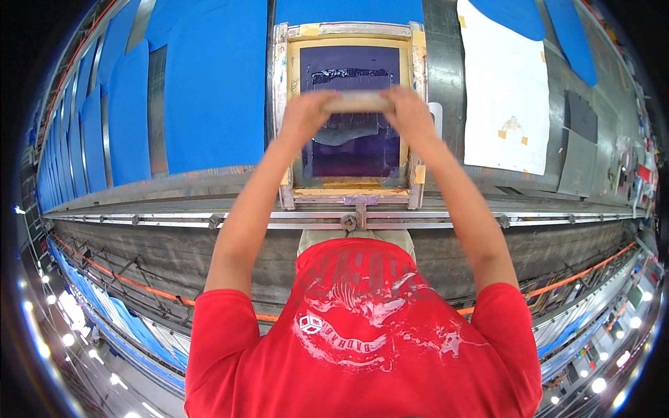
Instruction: The person uses a squeegee to pull purple ink across a screen-printing frame over blue fabric pieces on a conveyor. They repeatedly reload ink and wipe the screen, then move the frame to a side table to add more ink from a container before returning to continue printing.
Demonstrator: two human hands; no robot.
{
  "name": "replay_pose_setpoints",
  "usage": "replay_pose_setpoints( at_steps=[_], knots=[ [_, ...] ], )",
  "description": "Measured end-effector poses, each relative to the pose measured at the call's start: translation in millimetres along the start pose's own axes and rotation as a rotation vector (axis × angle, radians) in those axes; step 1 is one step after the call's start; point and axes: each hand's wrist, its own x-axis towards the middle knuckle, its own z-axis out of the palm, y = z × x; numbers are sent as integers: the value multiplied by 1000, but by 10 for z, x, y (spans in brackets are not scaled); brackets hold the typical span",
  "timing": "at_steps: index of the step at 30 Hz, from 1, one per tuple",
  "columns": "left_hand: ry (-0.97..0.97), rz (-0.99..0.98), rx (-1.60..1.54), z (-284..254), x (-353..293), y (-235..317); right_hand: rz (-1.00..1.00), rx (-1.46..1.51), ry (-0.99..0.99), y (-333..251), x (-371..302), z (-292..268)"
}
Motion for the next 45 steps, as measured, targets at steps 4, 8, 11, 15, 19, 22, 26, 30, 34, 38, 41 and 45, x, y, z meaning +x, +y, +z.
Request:
replay_pose_setpoints(
  at_steps=[4,8,11,15,19,22,26,30,34,38,41,45],
  knots=[
    [-58,-117,103,-34,580,-93,-46,37,88,247,470,24],
    [44,14,88,224,-202,30,-9,65,61,-15,-320,198],
    [65,71,81,333,-816,152,18,95,-13,-268,-876,195],
    [29,51,24,175,-487,70,70,6,-53,-197,-508,63],
    [25,27,36,-16,464,-137,-59,-137,140,186,361,-8],
    [-19,-22,110,64,584,-152,-41,-53,165,261,366,74],
    [60,35,74,319,-291,99,40,-35,49,-82,-516,133],
    [93,86,18,395,-845,284,45,-16,-29,-325,-1016,32],
    [95,80,-15,361,-922,327,23,206,172,198,-946,-185],
    [92,94,-8,385,-995,344,519,99,395,744,-702,-32],
    [113,113,-48,377,-1084,407,655,369,294,755,-554,7],
    [172,114,-73,168,-1232,479,652,441,431,290,-457,-324]
  ],
)
